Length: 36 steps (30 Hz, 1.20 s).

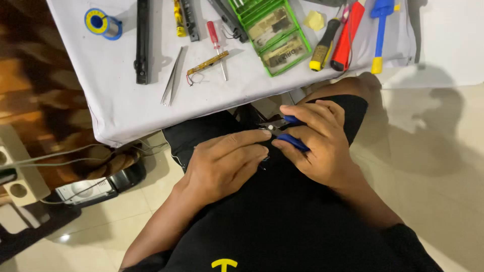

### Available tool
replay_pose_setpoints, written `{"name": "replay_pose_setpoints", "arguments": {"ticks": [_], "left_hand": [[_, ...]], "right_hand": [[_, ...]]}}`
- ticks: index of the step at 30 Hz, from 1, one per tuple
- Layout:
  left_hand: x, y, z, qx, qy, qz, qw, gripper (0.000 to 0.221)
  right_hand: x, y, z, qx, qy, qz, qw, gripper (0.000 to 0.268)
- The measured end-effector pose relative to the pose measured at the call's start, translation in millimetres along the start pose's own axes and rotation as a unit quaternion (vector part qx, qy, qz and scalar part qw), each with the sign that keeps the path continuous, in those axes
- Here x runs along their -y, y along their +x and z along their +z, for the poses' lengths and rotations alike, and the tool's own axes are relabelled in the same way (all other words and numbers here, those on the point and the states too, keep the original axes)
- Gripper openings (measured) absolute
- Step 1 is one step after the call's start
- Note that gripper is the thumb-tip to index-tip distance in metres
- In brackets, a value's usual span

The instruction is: Repairing an electronic component by stripping wires and reassembling the housing

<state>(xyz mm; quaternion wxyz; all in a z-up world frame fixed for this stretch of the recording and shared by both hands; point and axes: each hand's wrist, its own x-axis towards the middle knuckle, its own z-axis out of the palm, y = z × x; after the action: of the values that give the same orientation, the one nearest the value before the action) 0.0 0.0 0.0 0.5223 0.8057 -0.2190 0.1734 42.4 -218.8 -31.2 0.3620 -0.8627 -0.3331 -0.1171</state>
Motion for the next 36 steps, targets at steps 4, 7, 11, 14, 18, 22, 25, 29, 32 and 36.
{"name": "replay_pose_setpoints", "arguments": {"ticks": [4, 7, 11, 14, 18, 22, 25, 29, 32, 36], "left_hand": [[5, 4, 3, 0.019, 0.083, 0.048, 0.995, 0.006], [9, 5, 2, 0.039, 0.154, 0.067, 0.985, 0.007], [13, 4, -1, 0.05, 0.206, 0.012, 0.977, 0.006], [16, -4, -3, 0.024, 0.153, -0.074, 0.985, 0.005], [15, -8, 0, -0.03, 0.024, -0.167, 0.985, 0.008], [15, -16, 5, -0.039, -0.024, -0.203, 0.978, 0.008], [16, -20, 8, -0.075, -0.127, -0.259, 0.955, 0.019], [18, -12, 3, -0.066, -0.12, -0.235, 0.962, 0.013], [22, -14, 1, -0.058, -0.118, -0.238, 0.962, 0.013], [19, -11, 1, -0.047, -0.075, -0.283, 0.955, 0.021]], "right_hand": [[0, 1, -2, -0.019, 0.019, -0.016, 1.0, 0.02], [-1, -3, 0, -0.028, -0.013, -0.019, 0.999, 0.022], [-4, -6, -1, -0.033, -0.03, -0.02, 0.999, 0.021], [-8, -9, 1, -0.038, -0.032, -0.012, 0.999, 0.023], [-9, -10, 3, -0.032, -0.028, -0.006, 0.999, 0.023], [-6, -8, 5, -0.024, -0.03, -0.011, 0.999, 0.023], [-4, -5, 5, -0.03, -0.029, -0.022, 0.999, 0.019], [0, 2, 1, -0.036, -0.034, -0.046, 0.998, 0.019], [2, 5, 2, -0.035, -0.042, -0.059, 0.997, 0.019], [4, 9, 4, -0.046, -0.056, -0.081, 0.994, 0.022]]}}
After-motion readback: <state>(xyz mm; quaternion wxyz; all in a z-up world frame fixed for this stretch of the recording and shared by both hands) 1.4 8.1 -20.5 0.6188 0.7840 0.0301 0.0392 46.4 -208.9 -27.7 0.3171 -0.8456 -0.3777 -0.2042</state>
